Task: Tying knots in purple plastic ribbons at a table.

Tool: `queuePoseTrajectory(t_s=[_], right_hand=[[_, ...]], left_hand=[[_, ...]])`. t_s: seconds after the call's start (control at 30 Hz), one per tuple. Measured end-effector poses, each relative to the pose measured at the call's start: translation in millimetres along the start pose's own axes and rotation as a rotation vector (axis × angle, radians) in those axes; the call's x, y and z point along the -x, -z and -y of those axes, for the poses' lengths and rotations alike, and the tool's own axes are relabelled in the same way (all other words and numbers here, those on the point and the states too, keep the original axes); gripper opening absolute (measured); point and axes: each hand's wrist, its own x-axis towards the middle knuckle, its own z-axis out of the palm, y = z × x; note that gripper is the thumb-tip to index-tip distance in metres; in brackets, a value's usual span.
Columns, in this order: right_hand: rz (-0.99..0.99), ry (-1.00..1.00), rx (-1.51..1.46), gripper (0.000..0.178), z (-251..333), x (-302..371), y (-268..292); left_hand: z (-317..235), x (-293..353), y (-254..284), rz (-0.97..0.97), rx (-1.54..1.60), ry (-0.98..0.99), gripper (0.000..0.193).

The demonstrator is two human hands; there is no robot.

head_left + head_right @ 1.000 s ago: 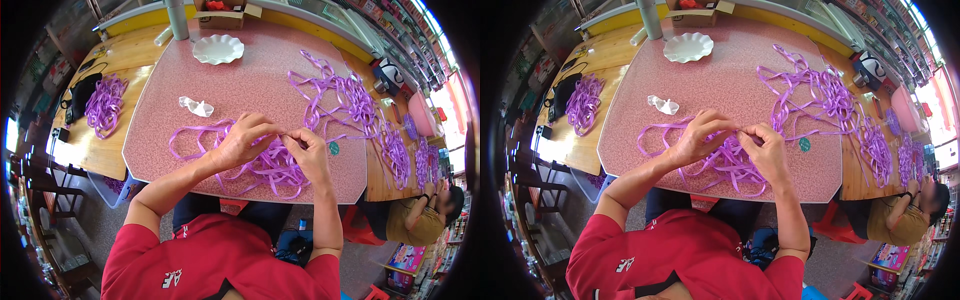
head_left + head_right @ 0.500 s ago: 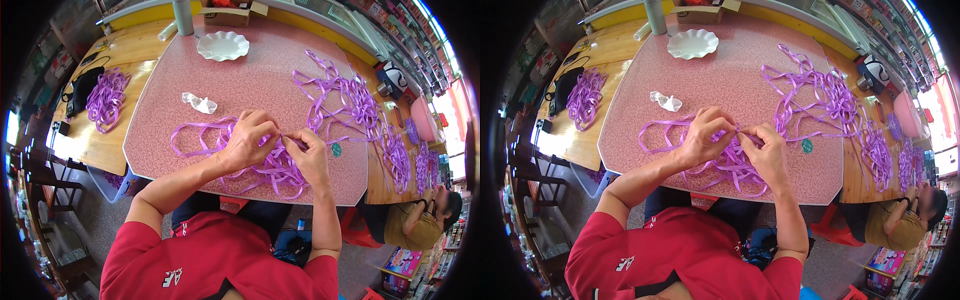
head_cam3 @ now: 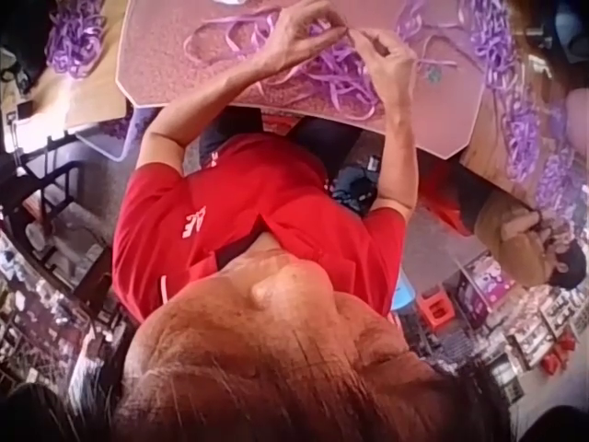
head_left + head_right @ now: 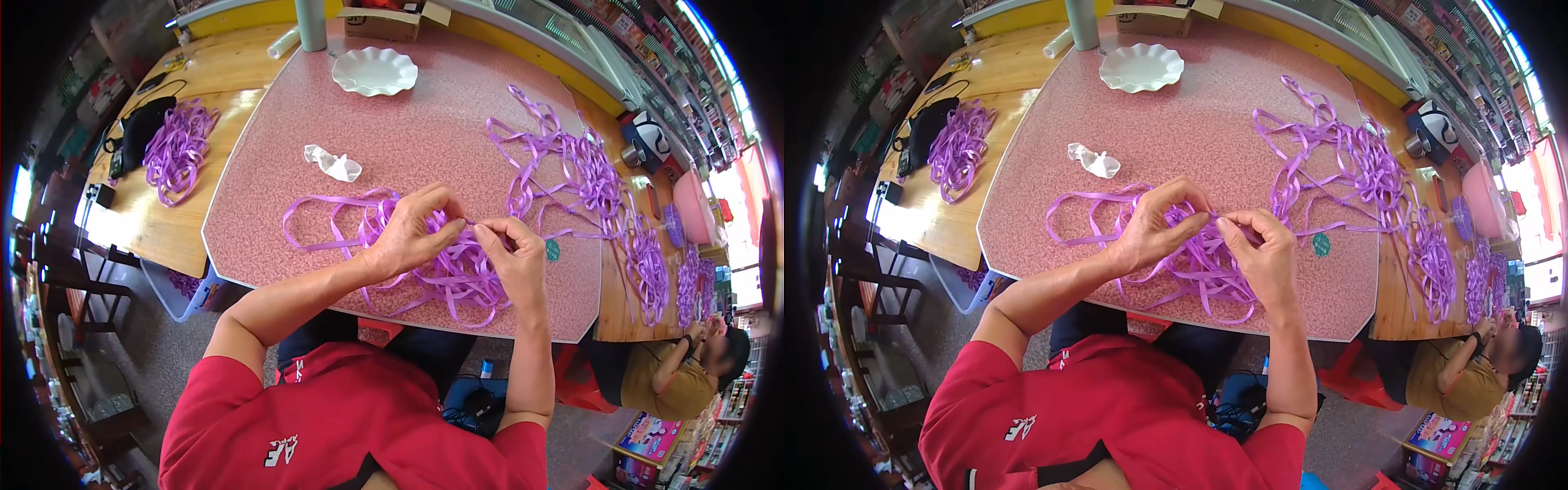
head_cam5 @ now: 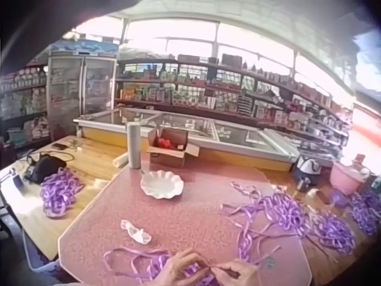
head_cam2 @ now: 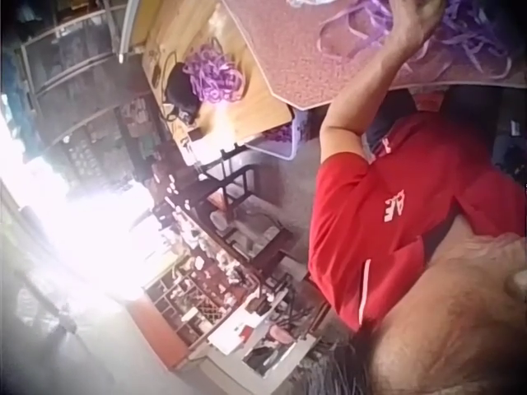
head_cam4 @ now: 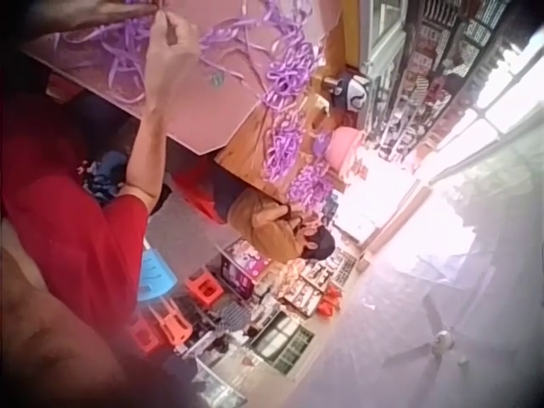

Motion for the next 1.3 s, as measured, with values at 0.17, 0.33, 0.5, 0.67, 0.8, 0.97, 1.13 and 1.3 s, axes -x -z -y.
queuePoseTrajectory(t_s=[0.17,0.33,0.5,0.67,0.8,0.97,1.13,1.3], right_hand=[[0.004,-0.017,0.031,0.010,1.0,1.2,8.0],[0.036,0.147,0.191,0.009,-0.6,3.3,6.7],[0.070,0.220,0.281,0.008,2.9,5.4,5.1],[0.103,0.312,0.204,0.008,-11.4,8.5,10.2],[-0.002,0.267,-0.099,0.009,13.3,2.5,27.6],[-0.187,0.514,-0.498,0.022,38.6,-7.7,66.9],[-0.440,0.512,-0.869,0.017,23.1,23.3,147.1],[-0.646,0.361,-0.899,0.017,-50.5,44.8,200.4]], left_hand=[[-9.0,-3.3,5.1,0.044,-0.238,-0.109,0.024],[-7.7,-10.2,10.3,0.186,-0.664,-0.444,0.025],[-6.8,-6.5,29.6,0.371,-0.676,-0.484,0.009],[-0.5,-3.6,30.9,0.430,-0.416,-0.286,0.010],[-5.9,-26.2,-11.8,0.301,-0.098,-0.227,0.022],[5.3,-66.4,-68.1,0.267,-0.020,-0.447,0.029],[5.4,-100.1,-34.7,0.555,-0.123,-0.118,0.026],[19.2,-90.7,28.2,0.541,-0.098,-0.007,0.021]])
